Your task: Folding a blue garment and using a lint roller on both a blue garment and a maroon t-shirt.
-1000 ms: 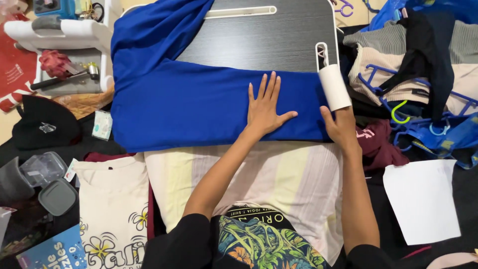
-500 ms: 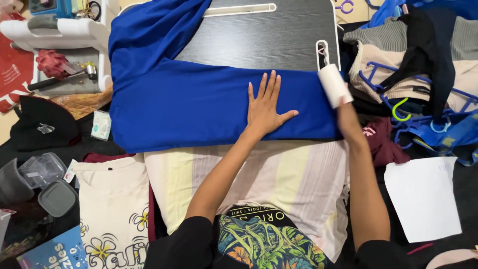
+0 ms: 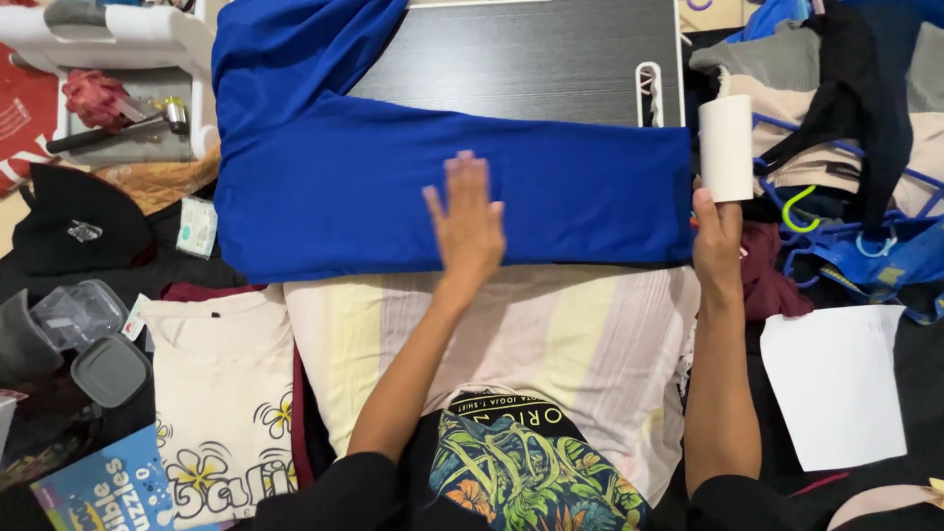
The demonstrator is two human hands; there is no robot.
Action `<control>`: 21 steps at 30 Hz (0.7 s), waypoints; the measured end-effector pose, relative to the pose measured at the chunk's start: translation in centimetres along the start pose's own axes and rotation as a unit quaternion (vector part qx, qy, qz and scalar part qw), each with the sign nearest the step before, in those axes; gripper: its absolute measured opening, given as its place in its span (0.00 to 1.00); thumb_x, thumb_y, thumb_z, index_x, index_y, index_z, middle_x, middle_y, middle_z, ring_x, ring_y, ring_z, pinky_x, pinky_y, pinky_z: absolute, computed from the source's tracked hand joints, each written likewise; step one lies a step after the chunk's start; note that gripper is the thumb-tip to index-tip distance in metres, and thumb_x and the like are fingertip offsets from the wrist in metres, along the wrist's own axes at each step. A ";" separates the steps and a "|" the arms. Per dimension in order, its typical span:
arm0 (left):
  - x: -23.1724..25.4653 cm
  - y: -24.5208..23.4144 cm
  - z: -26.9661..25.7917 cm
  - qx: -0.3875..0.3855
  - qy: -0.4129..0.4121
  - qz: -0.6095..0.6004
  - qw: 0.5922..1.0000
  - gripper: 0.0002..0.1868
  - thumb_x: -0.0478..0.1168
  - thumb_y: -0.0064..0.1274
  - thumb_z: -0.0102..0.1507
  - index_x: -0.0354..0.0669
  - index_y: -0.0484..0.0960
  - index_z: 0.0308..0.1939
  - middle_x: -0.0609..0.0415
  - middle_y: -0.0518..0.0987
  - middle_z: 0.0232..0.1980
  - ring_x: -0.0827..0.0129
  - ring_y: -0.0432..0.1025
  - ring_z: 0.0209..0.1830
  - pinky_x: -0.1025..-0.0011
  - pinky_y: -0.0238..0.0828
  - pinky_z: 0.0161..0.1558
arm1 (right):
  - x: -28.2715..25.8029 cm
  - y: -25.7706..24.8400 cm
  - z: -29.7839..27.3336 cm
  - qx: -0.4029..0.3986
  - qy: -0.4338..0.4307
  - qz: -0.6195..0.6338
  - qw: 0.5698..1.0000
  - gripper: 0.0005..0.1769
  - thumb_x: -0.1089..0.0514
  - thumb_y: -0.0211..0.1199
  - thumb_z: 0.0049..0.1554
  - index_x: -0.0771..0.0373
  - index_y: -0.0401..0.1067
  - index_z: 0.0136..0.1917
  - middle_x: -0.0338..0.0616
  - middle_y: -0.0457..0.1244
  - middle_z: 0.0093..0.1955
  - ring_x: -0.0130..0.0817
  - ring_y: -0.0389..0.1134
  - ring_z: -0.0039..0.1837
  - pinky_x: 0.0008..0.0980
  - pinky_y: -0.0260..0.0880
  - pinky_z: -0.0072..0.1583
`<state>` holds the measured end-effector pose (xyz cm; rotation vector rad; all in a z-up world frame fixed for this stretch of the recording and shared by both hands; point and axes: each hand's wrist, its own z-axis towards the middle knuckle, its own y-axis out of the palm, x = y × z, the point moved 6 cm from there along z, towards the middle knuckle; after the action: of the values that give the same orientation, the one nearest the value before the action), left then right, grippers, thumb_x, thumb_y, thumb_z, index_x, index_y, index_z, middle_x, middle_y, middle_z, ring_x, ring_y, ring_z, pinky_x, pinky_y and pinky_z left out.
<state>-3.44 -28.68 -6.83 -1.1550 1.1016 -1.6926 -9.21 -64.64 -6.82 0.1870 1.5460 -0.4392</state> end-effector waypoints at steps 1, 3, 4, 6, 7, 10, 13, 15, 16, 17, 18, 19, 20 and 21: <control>-2.3 -0.4 -0.9 0.008 -0.041 0.024 0.999 0.38 0.55 0.39 0.75 0.40 0.51 0.84 0.47 0.45 0.88 0.54 0.37 0.89 0.40 0.28 0.81 | -0.3 0.2 -0.3 -0.006 -0.006 -0.014 1.000 0.27 0.49 0.54 0.69 0.72 0.65 0.71 0.39 0.62 0.58 0.27 0.60 0.55 0.26 0.61 0.55; -3.7 -2.0 -1.9 -0.001 -0.050 -0.007 0.999 0.42 0.60 0.42 0.72 0.39 0.51 0.82 0.46 0.45 0.87 0.51 0.37 0.87 0.37 0.27 0.78 | 0.1 1.3 -0.7 -0.027 -0.028 -0.040 0.998 0.27 0.49 0.56 0.70 0.72 0.65 0.72 0.43 0.62 0.59 0.31 0.60 0.57 0.29 0.62 0.59; -4.4 -2.8 -2.4 -0.008 -0.056 -0.040 0.998 0.47 0.65 0.44 0.68 0.39 0.51 0.81 0.46 0.45 0.85 0.48 0.37 0.85 0.34 0.27 0.75 | 0.1 2.0 -0.9 -0.045 -0.051 -0.066 0.996 0.27 0.50 0.58 0.71 0.73 0.64 0.73 0.46 0.62 0.59 0.35 0.61 0.58 0.32 0.64 0.62; -4.6 -2.7 -2.6 -0.004 -0.052 -0.034 0.998 0.49 0.67 0.45 0.67 0.40 0.51 0.81 0.46 0.45 0.85 0.49 0.37 0.85 0.33 0.28 0.75 | -1.7 5.9 -2.1 -0.086 -0.110 -0.172 0.975 0.31 0.48 0.58 0.69 0.72 0.62 0.75 0.56 0.59 0.67 0.47 0.57 0.67 0.41 0.55 0.70; -4.6 -2.7 -2.8 0.000 -0.046 -0.028 0.999 0.51 0.70 0.46 0.66 0.40 0.51 0.82 0.46 0.45 0.85 0.49 0.38 0.86 0.32 0.29 0.76 | -2.8 8.3 -3.0 -0.122 -0.169 -0.276 0.938 0.34 0.47 0.59 0.67 0.72 0.59 0.77 0.66 0.56 0.75 0.60 0.53 0.77 0.50 0.46 0.77; -4.3 -3.5 -2.7 -0.003 -0.049 -0.040 0.998 0.55 0.72 0.47 0.64 0.40 0.50 0.81 0.45 0.45 0.85 0.48 0.37 0.85 0.29 0.30 0.74 | -7.0 14.0 -5.1 -0.165 -0.241 -0.334 0.896 0.40 0.44 0.58 0.65 0.71 0.55 0.80 0.70 0.47 0.82 0.62 0.38 0.85 0.58 0.29 0.81; -4.4 -3.6 -2.7 0.004 -0.053 -0.039 0.998 0.57 0.74 0.48 0.62 0.41 0.50 0.81 0.46 0.45 0.85 0.49 0.38 0.85 0.26 0.30 0.73 | -7.3 16.9 -6.4 -0.205 -0.270 -0.407 0.848 0.42 0.40 0.57 0.64 0.67 0.56 0.81 0.64 0.47 0.83 0.58 0.32 0.87 0.64 0.23 0.80; -4.4 -3.6 -2.8 0.005 -0.055 -0.039 0.998 0.58 0.75 0.49 0.61 0.41 0.50 0.81 0.45 0.45 0.85 0.49 0.38 0.85 0.26 0.31 0.72 | -6.3 16.9 -6.1 -0.202 -0.254 -0.441 0.837 0.42 0.38 0.57 0.63 0.65 0.56 0.80 0.60 0.48 0.83 0.56 0.32 0.87 0.66 0.22 0.79; -4.5 -3.6 -2.8 0.004 -0.056 -0.039 0.998 0.58 0.75 0.49 0.60 0.41 0.50 0.81 0.45 0.45 0.85 0.49 0.39 0.85 0.25 0.31 0.72 | -5.7 16.8 -5.9 -0.196 -0.236 -0.476 0.824 0.42 0.37 0.56 0.62 0.63 0.57 0.80 0.56 0.50 0.82 0.55 0.32 0.87 0.68 0.22 0.79; -4.5 -3.6 -2.8 0.007 -0.060 -0.038 0.997 0.58 0.75 0.49 0.60 0.41 0.50 0.81 0.45 0.45 0.85 0.49 0.39 0.85 0.25 0.31 0.72 | -5.2 15.9 -5.3 -0.199 -0.241 -0.474 0.823 0.42 0.37 0.56 0.62 0.63 0.57 0.80 0.56 0.50 0.82 0.55 0.32 0.87 0.68 0.22 0.79; -4.5 -3.6 -2.8 0.008 -0.059 -0.035 0.998 0.58 0.75 0.50 0.60 0.41 0.50 0.81 0.45 0.45 0.84 0.49 0.39 0.85 0.25 0.31 0.71 | -4.5 14.4 -4.4 -0.166 -0.216 -0.493 0.826 0.42 0.36 0.54 0.64 0.63 0.56 0.81 0.57 0.49 0.83 0.56 0.32 0.87 0.70 0.21 0.78; -4.4 -3.7 -2.8 0.009 -0.057 -0.032 0.998 0.59 0.75 0.50 0.59 0.42 0.50 0.81 0.45 0.46 0.84 0.49 0.39 0.84 0.25 0.31 0.71 | -3.8 13.0 -3.6 -0.132 -0.190 -0.510 0.828 0.41 0.36 0.52 0.65 0.63 0.56 0.82 0.58 0.49 0.83 0.56 0.31 0.87 0.71 0.20 0.77; -4.6 -3.7 -2.9 0.012 -0.061 -0.031 0.998 0.59 0.75 0.50 0.59 0.42 0.50 0.81 0.45 0.46 0.84 0.49 0.39 0.84 0.25 0.31 0.71 | -4.0 11.9 -2.8 -0.134 -0.194 -0.510 0.827 0.41 0.36 0.52 0.65 0.63 0.56 0.82 0.58 0.49 0.83 0.56 0.31 0.87 0.71 0.20 0.77; -4.6 -3.7 -3.0 0.019 -0.057 -0.035 0.998 0.59 0.75 0.50 0.59 0.42 0.50 0.81 0.45 0.46 0.84 0.49 0.39 0.85 0.25 0.32 0.71 | -4.1 10.5 -1.9 -0.128 -0.177 -0.503 0.836 0.40 0.37 0.50 0.66 0.64 0.55 0.82 0.59 0.49 0.83 0.58 0.31 0.87 0.72 0.20 0.76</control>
<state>-5.53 -22.64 -5.22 -1.2623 0.9652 -1.6709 -6.72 -53.71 -4.43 -0.9242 1.2073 -1.0102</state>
